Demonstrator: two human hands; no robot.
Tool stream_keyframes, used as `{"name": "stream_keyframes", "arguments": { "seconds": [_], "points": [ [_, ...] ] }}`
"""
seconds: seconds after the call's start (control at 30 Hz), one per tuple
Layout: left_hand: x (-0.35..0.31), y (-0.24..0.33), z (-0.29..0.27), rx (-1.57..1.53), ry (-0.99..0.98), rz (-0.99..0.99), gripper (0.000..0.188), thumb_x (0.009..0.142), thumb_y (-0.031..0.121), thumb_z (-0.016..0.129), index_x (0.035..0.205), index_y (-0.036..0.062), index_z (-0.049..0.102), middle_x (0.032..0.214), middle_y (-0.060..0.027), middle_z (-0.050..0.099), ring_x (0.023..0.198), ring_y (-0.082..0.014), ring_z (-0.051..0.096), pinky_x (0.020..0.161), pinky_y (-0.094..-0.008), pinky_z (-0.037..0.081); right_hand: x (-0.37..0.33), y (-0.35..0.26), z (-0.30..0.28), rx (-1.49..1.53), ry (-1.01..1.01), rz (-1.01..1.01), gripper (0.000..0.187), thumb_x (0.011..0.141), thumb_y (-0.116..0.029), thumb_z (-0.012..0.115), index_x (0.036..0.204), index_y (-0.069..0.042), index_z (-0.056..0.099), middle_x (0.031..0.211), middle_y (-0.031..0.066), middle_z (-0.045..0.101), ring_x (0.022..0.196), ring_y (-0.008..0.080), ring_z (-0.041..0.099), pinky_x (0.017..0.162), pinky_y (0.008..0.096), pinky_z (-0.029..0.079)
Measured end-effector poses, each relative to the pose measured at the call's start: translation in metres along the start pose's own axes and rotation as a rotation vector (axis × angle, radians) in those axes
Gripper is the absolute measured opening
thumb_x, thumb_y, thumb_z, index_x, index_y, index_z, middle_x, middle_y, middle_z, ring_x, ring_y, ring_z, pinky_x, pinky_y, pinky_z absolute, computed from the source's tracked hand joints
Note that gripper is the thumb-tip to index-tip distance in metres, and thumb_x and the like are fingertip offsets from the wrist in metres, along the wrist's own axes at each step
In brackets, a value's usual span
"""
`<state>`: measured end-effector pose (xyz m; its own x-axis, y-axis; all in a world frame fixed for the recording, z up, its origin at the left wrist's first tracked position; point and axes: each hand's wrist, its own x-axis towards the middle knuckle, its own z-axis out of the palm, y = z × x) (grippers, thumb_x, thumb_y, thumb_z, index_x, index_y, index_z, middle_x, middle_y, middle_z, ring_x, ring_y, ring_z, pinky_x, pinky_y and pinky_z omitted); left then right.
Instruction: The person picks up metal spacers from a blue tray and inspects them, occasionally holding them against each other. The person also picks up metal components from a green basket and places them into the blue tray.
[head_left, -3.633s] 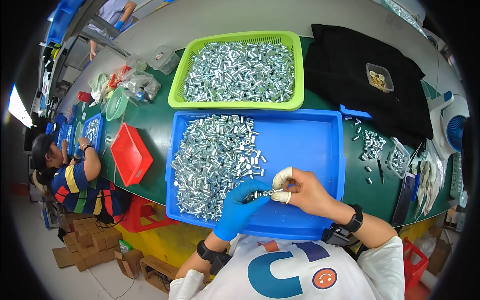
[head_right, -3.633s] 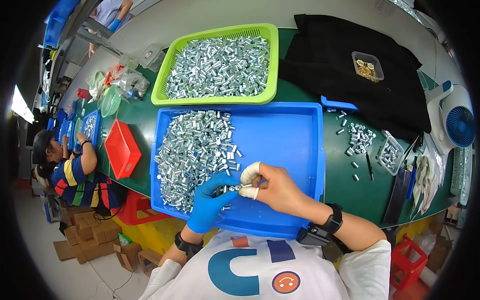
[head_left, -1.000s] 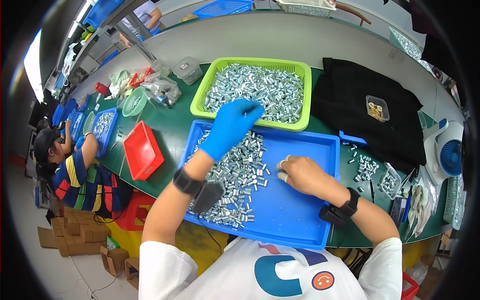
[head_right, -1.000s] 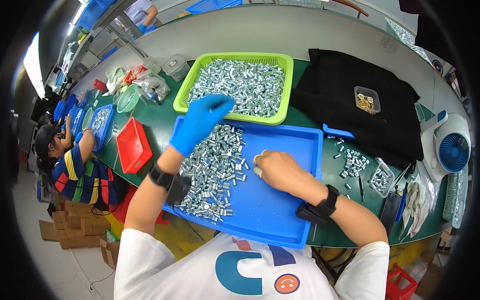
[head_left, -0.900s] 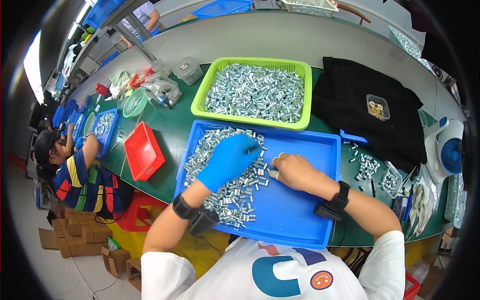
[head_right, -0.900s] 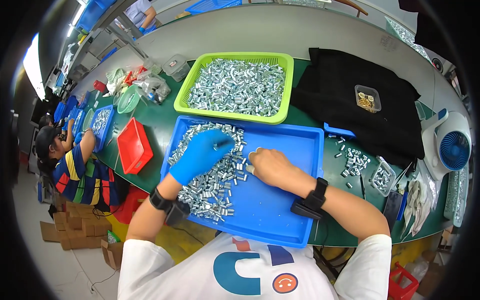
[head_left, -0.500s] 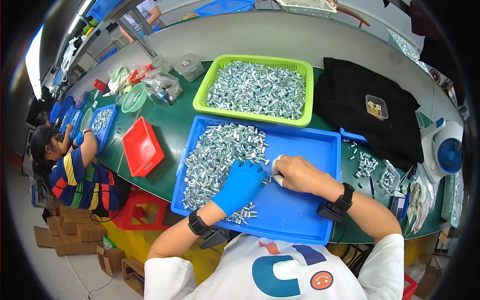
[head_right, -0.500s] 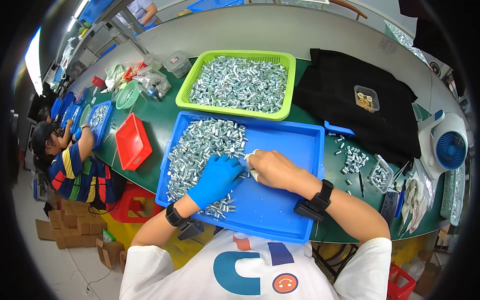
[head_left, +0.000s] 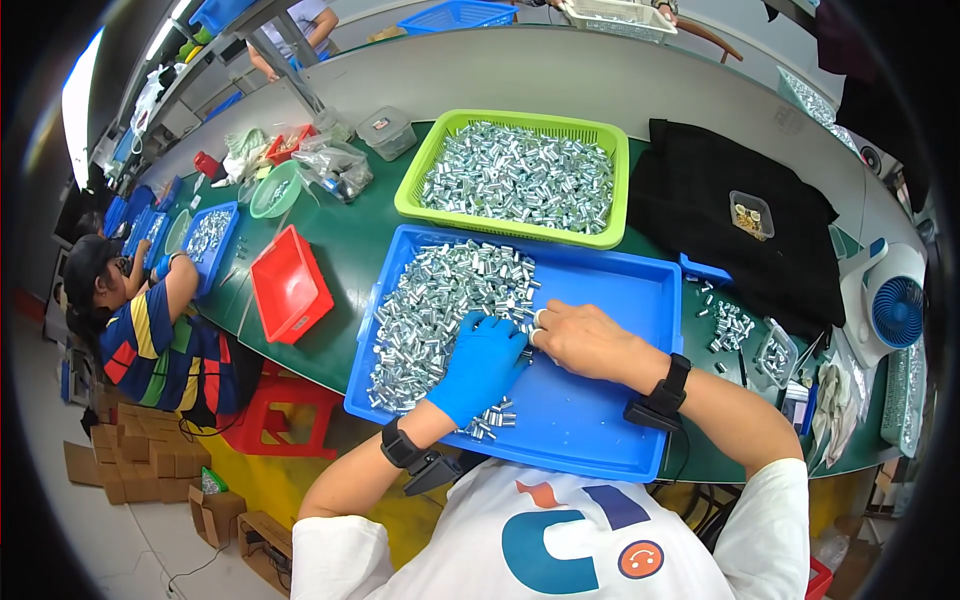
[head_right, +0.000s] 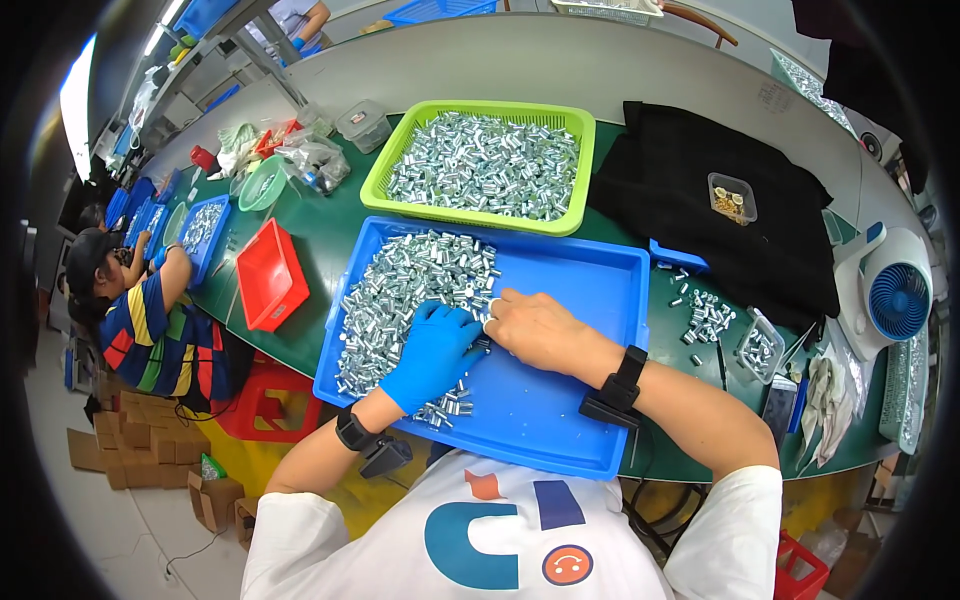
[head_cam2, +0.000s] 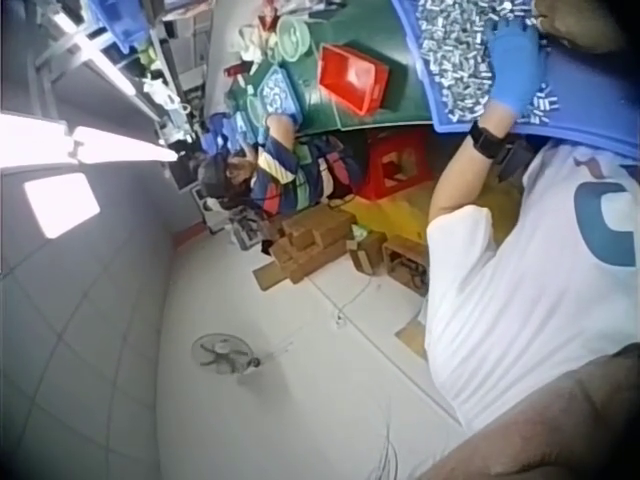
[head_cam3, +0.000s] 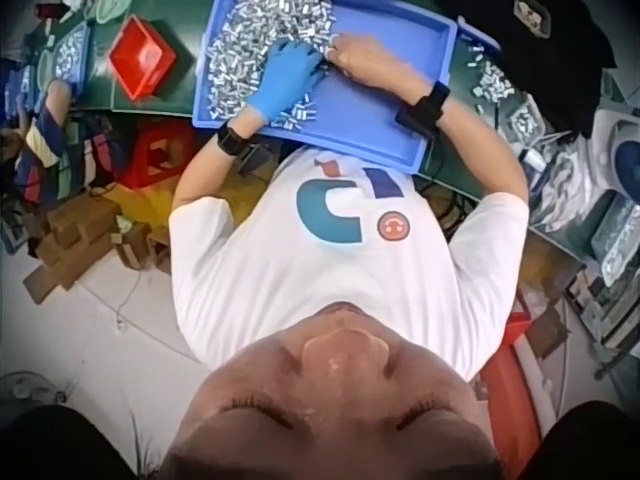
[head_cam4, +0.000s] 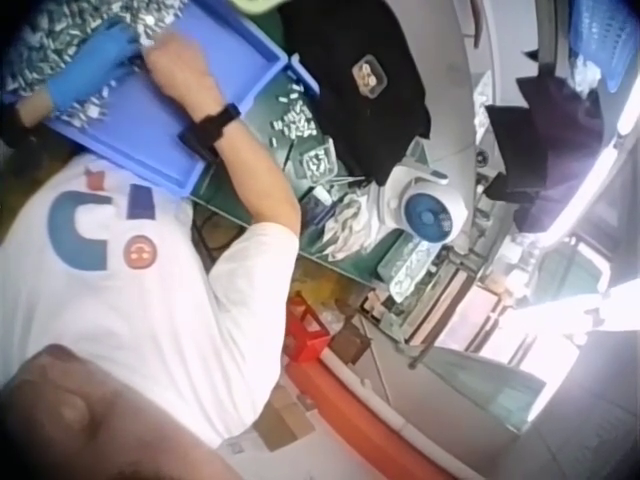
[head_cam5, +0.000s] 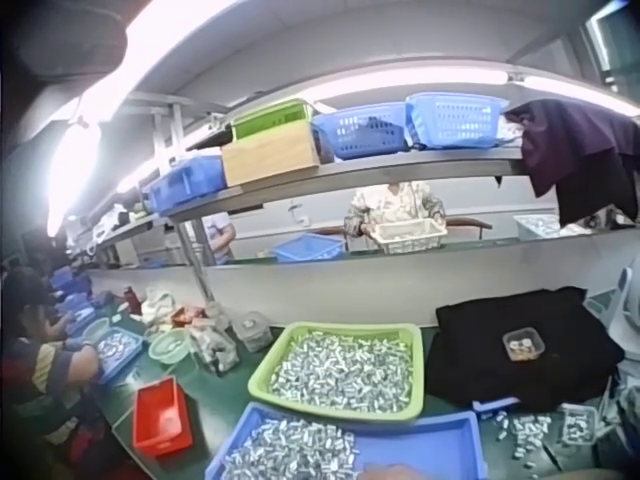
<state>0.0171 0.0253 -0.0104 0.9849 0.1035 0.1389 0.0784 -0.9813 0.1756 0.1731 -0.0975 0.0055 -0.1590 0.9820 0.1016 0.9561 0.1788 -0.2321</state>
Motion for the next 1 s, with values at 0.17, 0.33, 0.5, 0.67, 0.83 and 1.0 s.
{"name": "stream_keyframes", "arguments": {
  "seconds": [0.17,0.33,0.5,0.67,0.83,1.0],
  "points": [
    [0.011,0.001,-0.003,0.015,-0.136,0.039,0.015,0.074,0.021,0.067,0.085,0.0116,0.067,0.091,-0.0081,0.058,0.092,-0.0246,0.054,0.094,-0.0445,0.033,-0.004,0.000,0.003,-0.034,0.067,0.061,0.006,0.071,-0.008,0.061,0.075,-0.004,0.059,0.080,0.0089,0.056,0.083,0.0253,0.055,0.063,0.0368,0.050],
    [0.016,0.004,-0.007,0.069,-0.145,0.144,0.011,0.074,0.018,0.067,0.083,0.0124,0.068,0.086,-0.0081,0.060,0.089,-0.0237,0.054,0.091,-0.0452,0.035,-0.003,0.001,0.010,0.006,0.108,0.067,0.005,0.072,-0.007,0.059,0.075,-0.004,0.058,0.080,0.0098,0.056,0.084,0.0263,0.055,0.064,0.0375,0.050],
    [0.001,0.014,-0.025,-0.490,0.034,-0.148,0.013,0.075,0.009,0.068,0.088,0.0103,0.067,0.086,-0.0058,0.060,0.082,-0.0196,0.057,0.082,-0.0347,0.044,-0.017,-0.003,-0.002,0.308,0.179,0.220,0.010,0.076,-0.006,0.062,0.085,-0.003,0.062,0.082,0.0103,0.057,0.080,0.0240,0.057,0.066,0.0325,0.050],
    [-0.022,0.044,-0.027,-1.385,0.183,-0.606,0.018,0.081,0.002,0.065,0.098,0.0056,0.063,0.092,-0.0018,0.061,0.084,-0.0116,0.059,0.075,-0.0219,0.047,-0.034,-0.040,-0.007,0.996,0.319,0.473,0.017,0.079,-0.008,0.067,0.096,-0.004,0.064,0.086,0.0089,0.060,0.076,0.0167,0.058,0.065,0.0265,0.050],
    [-0.027,0.054,-0.022,-1.530,0.146,-0.702,0.020,0.084,0.001,0.062,0.104,0.0028,0.061,0.098,-0.0015,0.061,0.091,-0.0087,0.057,0.079,-0.0223,0.046,-0.044,-0.053,-0.001,1.145,0.308,0.588,0.019,0.081,-0.007,0.068,0.098,-0.004,0.063,0.089,0.0068,0.060,0.076,0.0125,0.058,0.062,0.0240,0.050],
    [-0.026,0.049,-0.019,-1.498,0.075,-0.721,0.016,0.084,0.008,0.065,0.100,0.0073,0.063,0.093,0.0008,0.060,0.082,-0.0059,0.056,0.065,-0.0196,0.045,-0.047,-0.051,0.001,1.000,0.394,0.461,0.023,0.078,-0.005,0.070,0.099,-0.004,0.063,0.090,0.0068,0.061,0.077,0.0145,0.060,0.063,0.0253,0.051]
  ]
}}
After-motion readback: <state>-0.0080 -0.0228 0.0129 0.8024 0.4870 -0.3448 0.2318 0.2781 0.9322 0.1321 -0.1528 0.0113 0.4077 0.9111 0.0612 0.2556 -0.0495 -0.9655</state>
